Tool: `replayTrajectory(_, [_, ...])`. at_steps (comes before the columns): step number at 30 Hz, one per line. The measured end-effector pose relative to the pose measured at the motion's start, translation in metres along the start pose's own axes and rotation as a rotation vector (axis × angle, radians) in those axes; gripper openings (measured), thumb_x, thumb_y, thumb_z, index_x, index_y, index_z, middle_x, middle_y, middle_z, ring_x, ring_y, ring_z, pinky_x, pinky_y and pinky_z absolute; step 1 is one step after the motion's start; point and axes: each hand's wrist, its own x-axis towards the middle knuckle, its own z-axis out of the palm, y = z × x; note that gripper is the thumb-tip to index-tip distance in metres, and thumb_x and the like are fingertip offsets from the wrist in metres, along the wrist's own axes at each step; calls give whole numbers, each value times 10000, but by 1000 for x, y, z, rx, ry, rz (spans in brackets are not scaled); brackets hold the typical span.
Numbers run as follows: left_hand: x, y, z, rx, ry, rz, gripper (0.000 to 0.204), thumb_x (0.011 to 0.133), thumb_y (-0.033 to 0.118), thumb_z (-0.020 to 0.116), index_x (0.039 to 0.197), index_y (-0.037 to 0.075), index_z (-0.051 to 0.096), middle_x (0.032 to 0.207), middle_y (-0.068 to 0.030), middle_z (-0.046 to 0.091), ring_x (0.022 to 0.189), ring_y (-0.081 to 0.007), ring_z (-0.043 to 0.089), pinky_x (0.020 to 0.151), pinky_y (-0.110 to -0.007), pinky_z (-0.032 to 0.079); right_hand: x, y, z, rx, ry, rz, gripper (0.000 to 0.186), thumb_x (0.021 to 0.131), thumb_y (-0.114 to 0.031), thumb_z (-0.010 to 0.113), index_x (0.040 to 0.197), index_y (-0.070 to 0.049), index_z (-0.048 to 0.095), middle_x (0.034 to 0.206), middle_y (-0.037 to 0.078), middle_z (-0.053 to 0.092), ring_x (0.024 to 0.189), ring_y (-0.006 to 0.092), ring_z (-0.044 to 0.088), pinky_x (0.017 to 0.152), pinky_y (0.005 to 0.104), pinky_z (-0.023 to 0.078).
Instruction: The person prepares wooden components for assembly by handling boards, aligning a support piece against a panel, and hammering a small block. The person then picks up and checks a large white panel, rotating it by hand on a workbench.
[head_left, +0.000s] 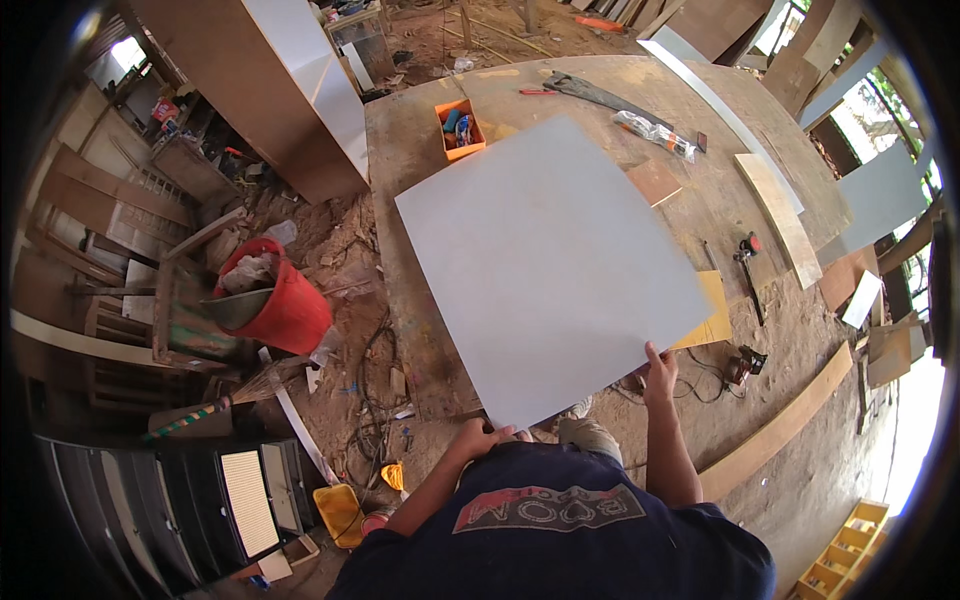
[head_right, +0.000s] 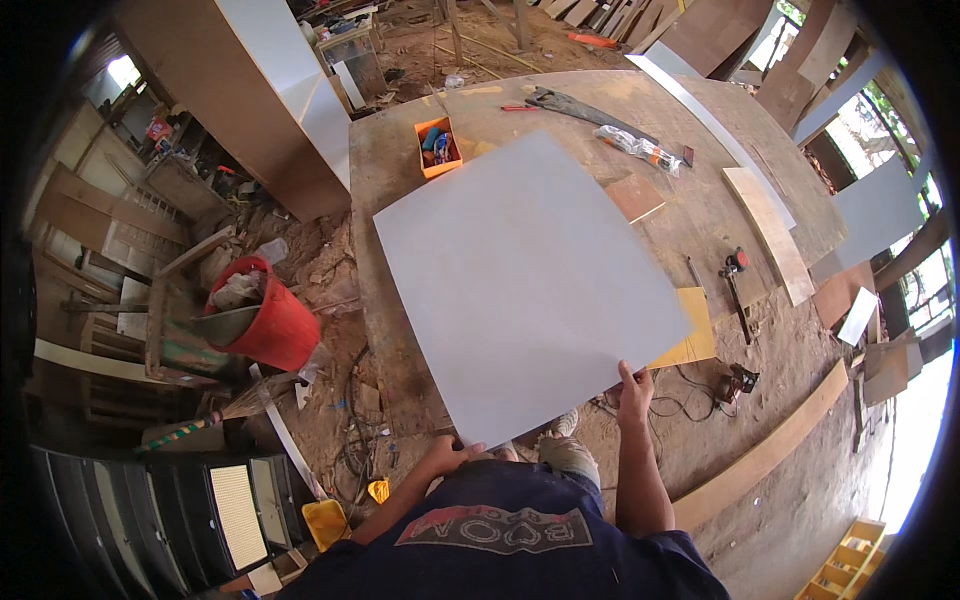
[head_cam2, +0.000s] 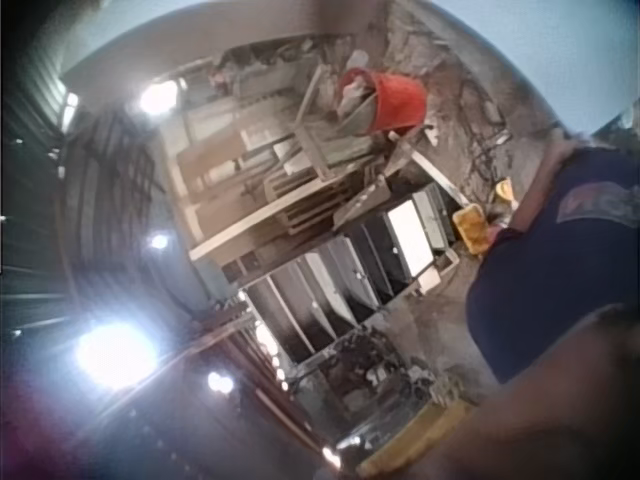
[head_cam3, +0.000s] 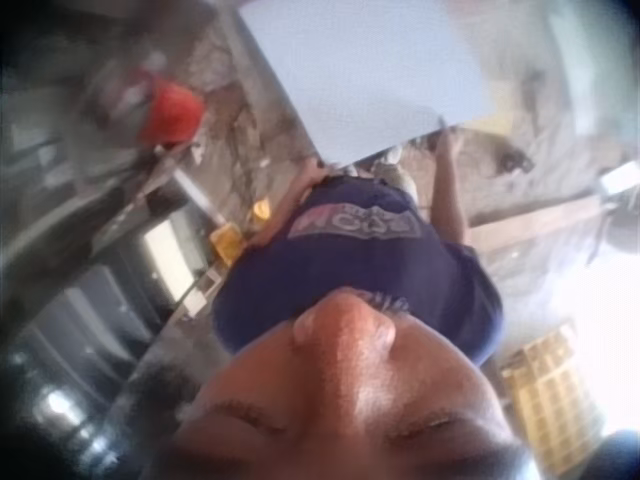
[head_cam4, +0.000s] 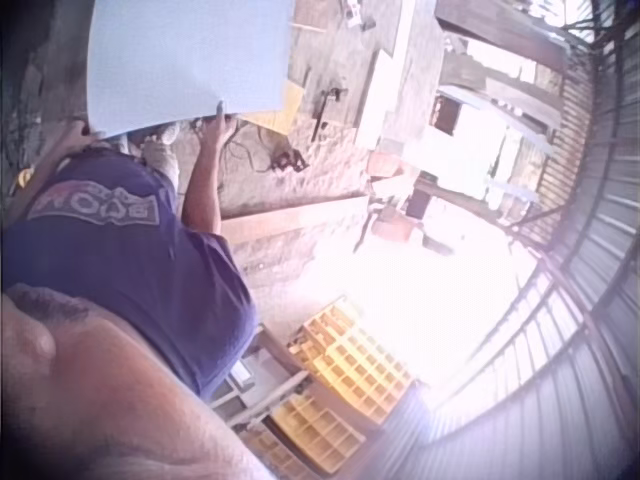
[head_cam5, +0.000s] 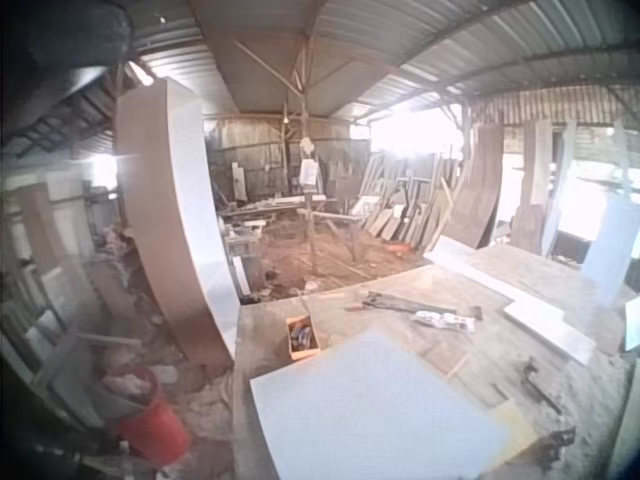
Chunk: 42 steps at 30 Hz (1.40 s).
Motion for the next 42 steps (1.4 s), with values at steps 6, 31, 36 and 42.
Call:
replayTrajectory(6, [-10,46,2,330,74,217,753,888,662,745,1022,-79,751,924,-244,770,884,-355,768,787,-445,582,-53,-134,61,-93,-89,-373,170,1013,-133,723,1102,-24,628,986,58,719,842,117,695,717,280,578])
replayTrajectory(31, [-40,190,-34,-656,284,786,568,1030,139,704,1520,21,441,1365,-180,600,1233,-248,618,926,-364,559,-148,-200,157,-416,-510,-1169,286,763,-188,841,893,-15,655,731,116,645,567,280,654,550,354,515])
replayTrajectory(36, [-21,176,-21,-445,159,783,679,1013,247,735,1556,4,408,1454,-212,564,1321,-311,592,1008,-400,550,-137,-189,156,-253,-527,-791,374,944,-159,703,1246,48,624,1054,192,722,968,242,697,855,371,550])
replayTrajectory(42, [40,82,35,-146,-27,482,792,976,457,761,1503,-58,470,1390,-310,625,1268,-367,659,1045,-442,543,-61,-187,146,-40,-58,-592,418,1063,-354,665,1153,53,639,870,67,700,831,113,617,738,305,510])
